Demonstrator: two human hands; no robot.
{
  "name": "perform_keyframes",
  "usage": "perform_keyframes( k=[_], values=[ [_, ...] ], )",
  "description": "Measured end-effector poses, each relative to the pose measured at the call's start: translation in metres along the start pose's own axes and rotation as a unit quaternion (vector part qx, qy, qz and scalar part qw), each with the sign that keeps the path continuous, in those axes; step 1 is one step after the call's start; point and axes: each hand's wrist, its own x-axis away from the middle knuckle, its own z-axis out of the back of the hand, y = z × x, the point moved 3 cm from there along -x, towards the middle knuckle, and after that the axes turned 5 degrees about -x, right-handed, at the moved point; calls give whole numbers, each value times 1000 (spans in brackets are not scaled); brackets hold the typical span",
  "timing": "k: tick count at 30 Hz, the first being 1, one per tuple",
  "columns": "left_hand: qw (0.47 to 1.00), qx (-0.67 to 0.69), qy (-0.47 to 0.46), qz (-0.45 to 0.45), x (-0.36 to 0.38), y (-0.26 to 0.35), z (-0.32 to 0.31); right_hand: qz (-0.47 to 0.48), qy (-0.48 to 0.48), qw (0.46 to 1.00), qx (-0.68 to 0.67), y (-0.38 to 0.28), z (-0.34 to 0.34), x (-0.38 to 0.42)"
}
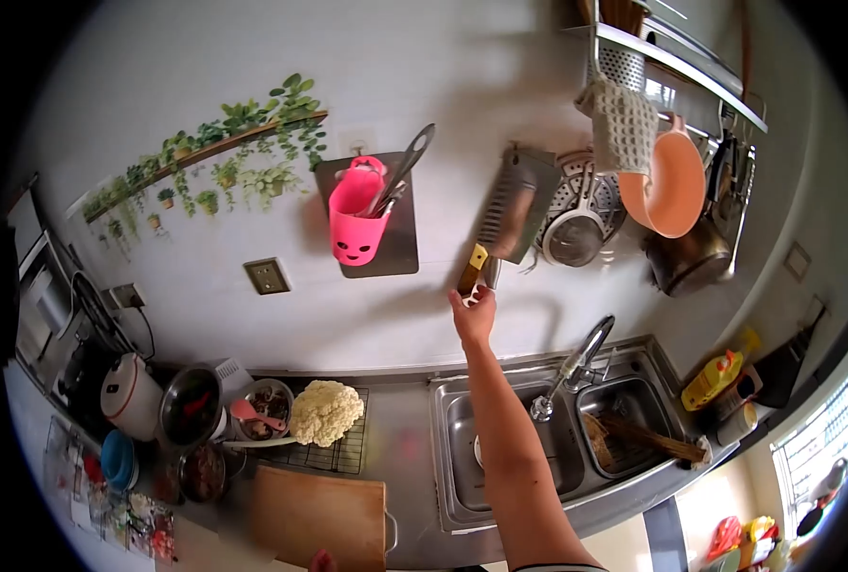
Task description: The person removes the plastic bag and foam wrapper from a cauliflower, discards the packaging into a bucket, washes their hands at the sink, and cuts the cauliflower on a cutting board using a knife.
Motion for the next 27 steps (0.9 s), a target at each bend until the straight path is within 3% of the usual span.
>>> perform_keyframes(
  k=[1, 2, 4, 7, 10, 12, 13, 15, 16, 17, 20, 22, 25, 26, 27],
  values=[
    [999, 5, 15, 43, 8, 10, -2, 10, -11, 1000, 14, -4, 0, 0],
    [999, 8, 20, 47, 12, 7, -1, -27, -43, 997, -62, -6, 0, -1],
    [997, -30, 8, 74, 11, 1, 2, -69, -64, 995, -16, -19, 4, 2],
    [996, -68, 20, 59, 10, 5, 4, -69, -128, 987, -71, -18, 4, 9],
    [999, -15, 18, 46, 7, 1, 8, -52, -91, 982, -160, -43, 17, 29],
    [999, 4, 2, 50, 7, 5, 15, 30, -42, 993, -108, -70, 33, 40],
    [998, 24, -10, 52, 8, 4, 19, 21, -16, 998, -63, -74, 37, 40],
    [988, 147, 36, 41, 2, -15, 23, 166, 41, 983, 74, -65, 48, 23],
    [993, 113, 16, 40, 6, -22, 32, 243, 53, 961, 122, -62, 55, 15],
    [993, 101, 31, 55, 7, -15, 35, 199, 37, 975, 94, -66, 61, 12],
    [987, 142, 5, 70, 6, -17, 45, 96, -99, 988, -65, -100, 86, 54],
    [985, 142, -31, 92, 7, 4, 54, 105, -118, 987, -40, -105, 106, 113],
    [972, 182, -62, 135, 1, -6, 55, -23, -195, 980, 21, -61, 155, 201],
    [983, 132, -80, 105, -2, -10, 56, 114, -197, 965, 128, -44, 169, 231],
    [989, 83, -98, 71, -3, -14, 58, 110, -222, 944, 219, -27, 185, 263]
  ],
)
